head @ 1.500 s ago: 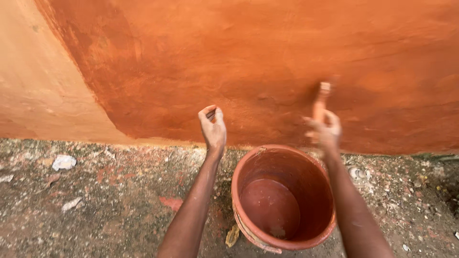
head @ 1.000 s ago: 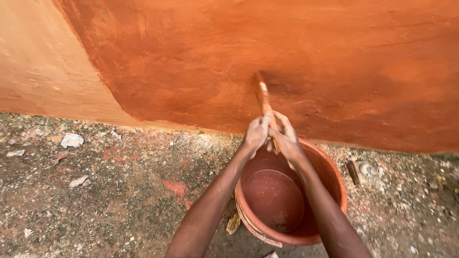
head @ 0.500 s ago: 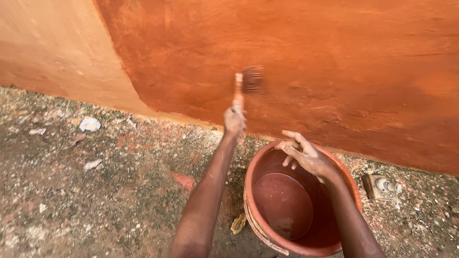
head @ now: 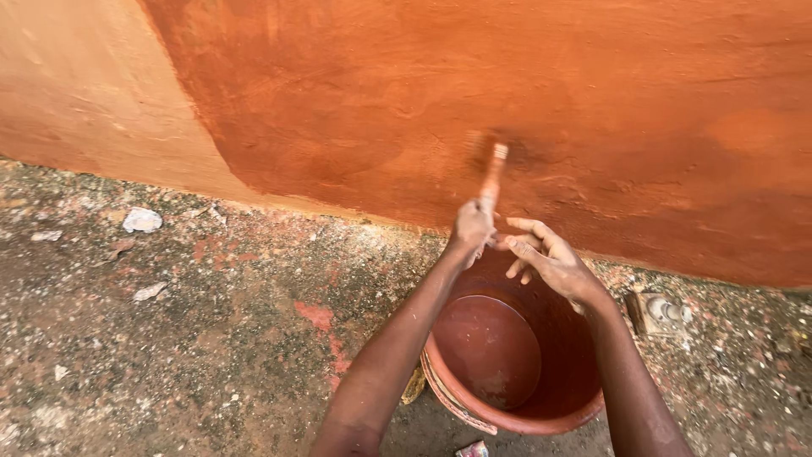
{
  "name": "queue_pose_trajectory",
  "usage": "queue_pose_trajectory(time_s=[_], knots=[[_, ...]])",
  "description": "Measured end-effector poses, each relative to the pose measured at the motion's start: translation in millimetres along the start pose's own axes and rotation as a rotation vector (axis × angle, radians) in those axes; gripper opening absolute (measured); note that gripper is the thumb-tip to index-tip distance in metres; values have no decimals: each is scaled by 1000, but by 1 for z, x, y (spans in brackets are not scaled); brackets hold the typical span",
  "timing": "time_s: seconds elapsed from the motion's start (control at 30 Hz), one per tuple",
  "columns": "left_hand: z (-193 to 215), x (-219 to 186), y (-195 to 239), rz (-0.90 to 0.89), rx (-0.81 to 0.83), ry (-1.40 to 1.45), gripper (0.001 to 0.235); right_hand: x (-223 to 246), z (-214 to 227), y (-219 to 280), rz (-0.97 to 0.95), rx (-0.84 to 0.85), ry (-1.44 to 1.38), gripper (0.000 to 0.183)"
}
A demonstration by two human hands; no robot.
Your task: The person paints a wall with reddish-brown paint using a wide brush. They repeatedly dip the brush into a bucket of paint and apply it in broad strokes, covering a large section of the wall.
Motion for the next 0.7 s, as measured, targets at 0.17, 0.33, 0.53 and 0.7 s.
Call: queue_pose_trajectory(time_s=[0.17,0.33,0.53,0.7], knots=[[-15,29,-30,-47,206,-71,38,-5,19,10,-58,-59,-7,56],[94,38,-56,-167,-106,424,33,-11,31,13,-81,-109,0,55],[203,55,5,156,-712,188,43,-13,29,12,-61,-75,-23,53],[124,24,-16,-203,-328,395,24,-18,21,4,-47,-58,-88,52]])
Point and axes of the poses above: each hand's wrist, its own y-axis away from the middle knuckle, its own z-axis out of the back of the hand, x = y × z, the point moved 10 cm from there along -y, towards the middle knuckle, and after that the axes turned 9 degrees about -y, right-handed, at the moved point
